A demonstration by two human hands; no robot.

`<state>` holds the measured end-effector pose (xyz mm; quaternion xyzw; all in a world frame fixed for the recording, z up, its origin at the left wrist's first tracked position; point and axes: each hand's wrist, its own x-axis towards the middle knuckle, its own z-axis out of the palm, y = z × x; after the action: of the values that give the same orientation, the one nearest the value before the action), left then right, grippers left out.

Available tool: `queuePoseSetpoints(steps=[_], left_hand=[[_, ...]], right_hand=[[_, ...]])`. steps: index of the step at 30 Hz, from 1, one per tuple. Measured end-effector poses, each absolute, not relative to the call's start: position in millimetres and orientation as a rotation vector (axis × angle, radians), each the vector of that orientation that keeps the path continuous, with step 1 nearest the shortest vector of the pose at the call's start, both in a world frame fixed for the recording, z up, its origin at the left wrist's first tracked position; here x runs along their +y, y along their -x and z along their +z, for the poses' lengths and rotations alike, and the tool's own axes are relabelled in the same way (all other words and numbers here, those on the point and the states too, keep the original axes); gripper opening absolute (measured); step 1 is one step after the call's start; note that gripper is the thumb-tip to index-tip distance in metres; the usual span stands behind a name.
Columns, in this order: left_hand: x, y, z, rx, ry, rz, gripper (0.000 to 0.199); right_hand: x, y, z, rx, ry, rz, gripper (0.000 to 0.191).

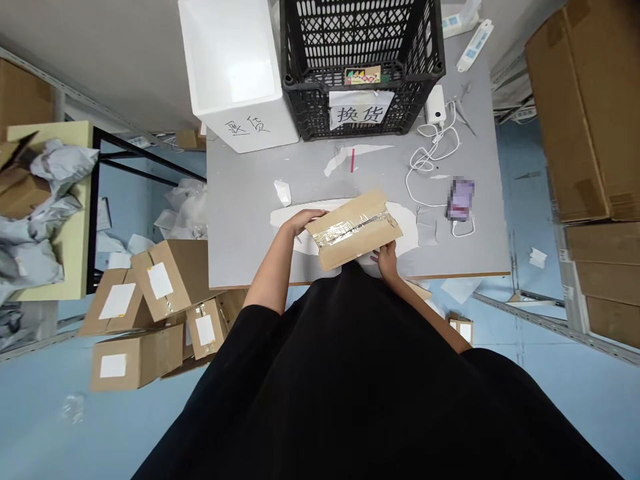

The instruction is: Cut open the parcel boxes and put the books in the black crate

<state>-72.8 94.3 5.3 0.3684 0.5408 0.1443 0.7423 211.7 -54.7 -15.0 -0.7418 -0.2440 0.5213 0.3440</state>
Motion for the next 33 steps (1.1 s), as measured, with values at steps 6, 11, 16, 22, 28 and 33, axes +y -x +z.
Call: queuePoseSetpoints(steps=[6,11,16,22,28,33], left_hand=[[100.9,58.5,17.6,1.084,-0.893,0.259,0.048],[81.6,71.7,29.5,1.198,-0.909,0.416,0.057],[44.4,70.7,40.2,1.23,-0.818,0.602,0.069],[-6.3,52.9,27.2,1.312,-0.648,0.698,0.073],[-13.6,53.9,15.4,1.292,-0.619,0.712,0.073],[-4.4,63.4,2.2,1.37,-0.617,0.712,0.055]], right_hand=[[-41.1,-189.9,8.5,-0.179,1.647,1.646,0.04],[4.6,-198.3,22.5,-0.461,1.68,1.574,0.032],[52.8,-204.1,41.2,-0.843,1.566,1.529,0.038],[56.7,-206.5,30.1,-1.023,1.585,1.671,0.043],[42.1,-209.6,3.1,-1.002,1.563,1.568,0.04],[27.2,-215.5,2.5,-0.799,1.579,1.671,0.042]])
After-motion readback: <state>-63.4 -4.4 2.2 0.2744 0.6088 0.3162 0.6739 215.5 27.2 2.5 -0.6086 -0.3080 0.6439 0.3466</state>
